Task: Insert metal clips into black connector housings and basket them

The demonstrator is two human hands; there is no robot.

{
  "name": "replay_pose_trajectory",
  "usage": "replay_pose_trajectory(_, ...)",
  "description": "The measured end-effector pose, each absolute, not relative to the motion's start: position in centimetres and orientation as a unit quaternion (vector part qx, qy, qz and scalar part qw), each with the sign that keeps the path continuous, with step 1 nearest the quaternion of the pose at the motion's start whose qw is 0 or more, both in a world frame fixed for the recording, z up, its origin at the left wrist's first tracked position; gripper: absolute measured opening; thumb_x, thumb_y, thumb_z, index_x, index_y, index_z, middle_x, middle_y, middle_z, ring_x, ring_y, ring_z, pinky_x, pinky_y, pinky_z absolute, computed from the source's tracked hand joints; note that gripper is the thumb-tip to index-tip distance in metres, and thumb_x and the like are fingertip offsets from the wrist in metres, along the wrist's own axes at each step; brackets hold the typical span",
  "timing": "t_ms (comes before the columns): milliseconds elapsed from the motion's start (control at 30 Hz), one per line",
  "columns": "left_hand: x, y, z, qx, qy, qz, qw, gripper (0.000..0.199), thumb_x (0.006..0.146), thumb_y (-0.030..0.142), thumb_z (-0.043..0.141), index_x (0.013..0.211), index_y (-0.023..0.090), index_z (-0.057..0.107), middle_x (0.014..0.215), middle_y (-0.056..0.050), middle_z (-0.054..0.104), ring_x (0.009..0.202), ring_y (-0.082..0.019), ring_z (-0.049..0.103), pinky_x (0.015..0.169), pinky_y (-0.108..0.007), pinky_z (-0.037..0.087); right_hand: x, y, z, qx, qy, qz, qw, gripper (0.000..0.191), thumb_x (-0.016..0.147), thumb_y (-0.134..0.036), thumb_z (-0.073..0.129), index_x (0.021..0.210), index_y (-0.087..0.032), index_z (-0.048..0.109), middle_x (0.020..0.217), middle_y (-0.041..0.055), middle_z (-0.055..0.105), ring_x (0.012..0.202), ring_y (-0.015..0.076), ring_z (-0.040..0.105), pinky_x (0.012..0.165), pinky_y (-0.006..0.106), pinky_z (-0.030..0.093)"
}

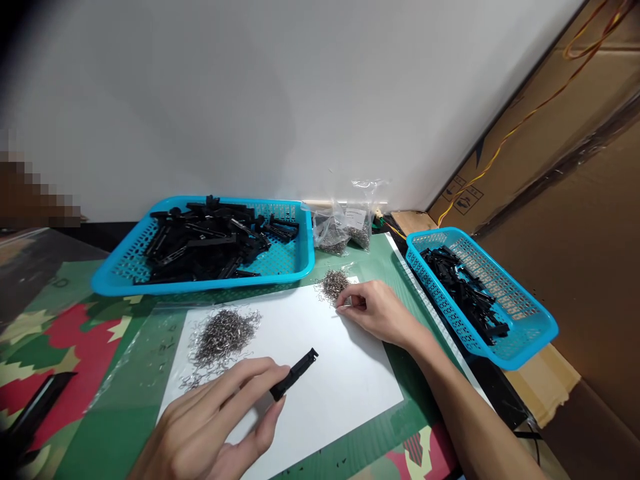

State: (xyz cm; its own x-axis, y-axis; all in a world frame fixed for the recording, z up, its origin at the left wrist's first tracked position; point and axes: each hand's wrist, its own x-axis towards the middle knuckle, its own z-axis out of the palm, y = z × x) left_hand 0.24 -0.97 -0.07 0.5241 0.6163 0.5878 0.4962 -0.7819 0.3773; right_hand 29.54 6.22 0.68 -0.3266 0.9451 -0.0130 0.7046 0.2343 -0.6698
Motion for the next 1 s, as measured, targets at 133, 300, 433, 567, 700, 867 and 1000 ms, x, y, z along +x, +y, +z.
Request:
replay_pose_trajectory(133,0.2,-1.0,-0.2,0.865,0.33,0.369,0.082,0.032,0.097,0.004,0.061,0.127,0.016,0.066,0.11,-0.006,0.072,0.091,-0.016,0.073,0.079,-0.029,0.052,29.4,6.1,1.3,-0.54,-0.757,0.321,0.182,0.009,0.092,-0.015,0.068,0.093,-0.02,0.075,0.064,-0.0062,0.044,0.06,0.0109,0.04,0.058,0.027,0.029)
replay_pose_trajectory(300,0.2,-0.8,0.1,0.855,0.348,0.377,0.081,0.025,0.101,0.009,0.061,0.124,0.016,0.065,0.109,-0.006,0.072,0.09,-0.016,0.073,0.077,-0.029,0.051,29.2,5.7,1.6,-0.52,-0.749,0.365,0.188,0.006,0.094,-0.015,0.066,0.092,-0.019,0.07,0.068,-0.006,0.048,0.062,0.0109,0.041,0.06,0.027,0.032)
replay_pose_trajectory(433,-0.1,-0.7,0.0,0.854,0.36,0.356,0.12,0.022,0.105,0.015,0.06,0.127,0.019,0.063,0.107,-0.004,0.072,0.088,-0.016,0.072,0.077,-0.03,0.052,28.9,5.4,2.0,-0.482,-0.748,0.39,0.237,0.006,0.098,-0.023,0.067,0.094,-0.019,0.068,0.089,-0.0007,0.061,0.07,0.0114,0.047,0.063,0.026,0.035)
replay_pose_trajectory(567,0.1,-0.7,-0.1,0.852,0.372,0.343,0.136,0.016,0.106,0.019,0.059,0.121,0.022,0.064,0.096,-0.002,0.072,0.078,-0.016,0.071,0.07,-0.03,0.052,28.3,5.0,2.2,-0.458,-0.702,0.475,0.267,0.005,0.1,-0.024,0.065,0.097,-0.019,0.064,0.086,-0.0028,0.058,0.059,0.0083,0.041,0.054,0.025,0.03)
replay_pose_trajectory(700,0.3,-0.7,-0.3,0.859,0.371,0.334,0.114,0.012,0.107,0.02,0.056,0.116,0.021,0.065,0.085,0.0,0.071,0.071,-0.016,0.072,0.064,-0.03,0.051,27.4,4.6,1.9,-0.435,-0.681,0.51,0.294,0.005,0.095,-0.021,0.071,0.093,-0.017,0.07,0.084,-0.0007,0.066,0.061,0.0092,0.05,0.054,0.024,0.034)
replay_pose_trajectory(867,0.2,-0.6,-0.2,0.861,0.365,0.334,0.121,0.015,0.107,0.018,0.055,0.116,0.02,0.067,0.085,0.0,0.073,0.07,-0.016,0.073,0.065,-0.029,0.053,26.7,4.4,2.0,-0.405,-0.748,0.447,0.276,0.014,0.099,-0.018,0.066,0.095,-0.018,0.079,0.093,0.004,0.078,0.079,0.0144,0.065,0.068,0.026,0.046)
replay_pose_trajectory(1000,0.3,-0.7,-0.2,0.863,0.349,0.345,0.124,0.016,0.106,0.016,0.057,0.119,0.019,0.066,0.087,-0.001,0.073,0.071,-0.017,0.073,0.064,-0.03,0.053,26.5,4.1,2.0,-0.409,-0.771,0.424,0.241,0.023,0.1,-0.012,0.06,0.114,-0.021,0.076,0.099,0.0035,0.077,0.085,0.0155,0.068,0.072,0.026,0.05)
